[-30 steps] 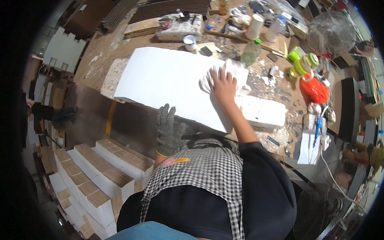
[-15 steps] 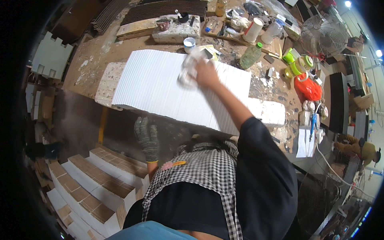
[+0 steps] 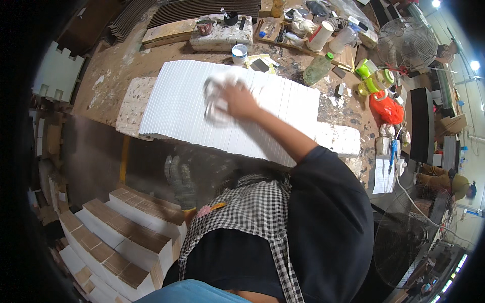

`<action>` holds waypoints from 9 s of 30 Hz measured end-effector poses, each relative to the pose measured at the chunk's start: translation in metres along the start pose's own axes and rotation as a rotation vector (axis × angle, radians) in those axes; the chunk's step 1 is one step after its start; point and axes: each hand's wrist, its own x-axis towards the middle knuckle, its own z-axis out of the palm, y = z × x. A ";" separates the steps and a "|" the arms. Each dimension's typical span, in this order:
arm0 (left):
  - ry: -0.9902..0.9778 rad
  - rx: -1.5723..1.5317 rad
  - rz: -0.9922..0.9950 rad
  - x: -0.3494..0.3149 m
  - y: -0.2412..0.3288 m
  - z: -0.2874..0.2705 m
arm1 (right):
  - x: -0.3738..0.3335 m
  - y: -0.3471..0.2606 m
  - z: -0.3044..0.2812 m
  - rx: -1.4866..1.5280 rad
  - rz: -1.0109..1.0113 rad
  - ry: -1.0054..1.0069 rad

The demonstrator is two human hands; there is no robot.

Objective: The person uses a utility knife to score and cut a large white foam sheet on a workbench, then wipes the surface with a cloth. The person repeats the cutting and wiping process on smaller foam pieces, separating them and stacking the cut pieces on the table.

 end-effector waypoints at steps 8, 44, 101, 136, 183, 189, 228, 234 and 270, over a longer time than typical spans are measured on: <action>-0.065 0.006 0.327 0.064 0.045 0.011 | 0.033 0.109 -0.027 0.127 0.680 0.260; -0.571 0.263 0.475 0.055 0.194 0.157 | -0.540 0.118 -0.047 0.046 1.431 -0.186; -0.117 0.383 0.412 -0.021 0.248 0.157 | -0.232 0.218 -0.101 0.685 0.798 -0.035; 0.054 0.338 0.126 0.033 0.192 0.154 | -0.203 0.232 -0.076 0.447 0.672 0.202; 0.062 0.525 0.152 0.034 0.172 0.159 | -0.207 0.217 -0.050 0.765 0.824 0.253; 0.086 0.523 0.185 0.033 0.172 0.157 | -0.206 0.217 -0.050 0.720 0.829 0.237; 0.067 0.507 0.160 0.034 0.175 0.156 | -0.204 0.214 -0.065 0.689 0.843 0.161; 0.057 0.496 0.149 0.034 0.176 0.156 | -0.198 0.216 -0.067 0.683 0.824 0.163; 0.056 0.527 0.125 0.034 0.177 0.157 | -0.209 0.220 -0.071 0.696 0.785 0.093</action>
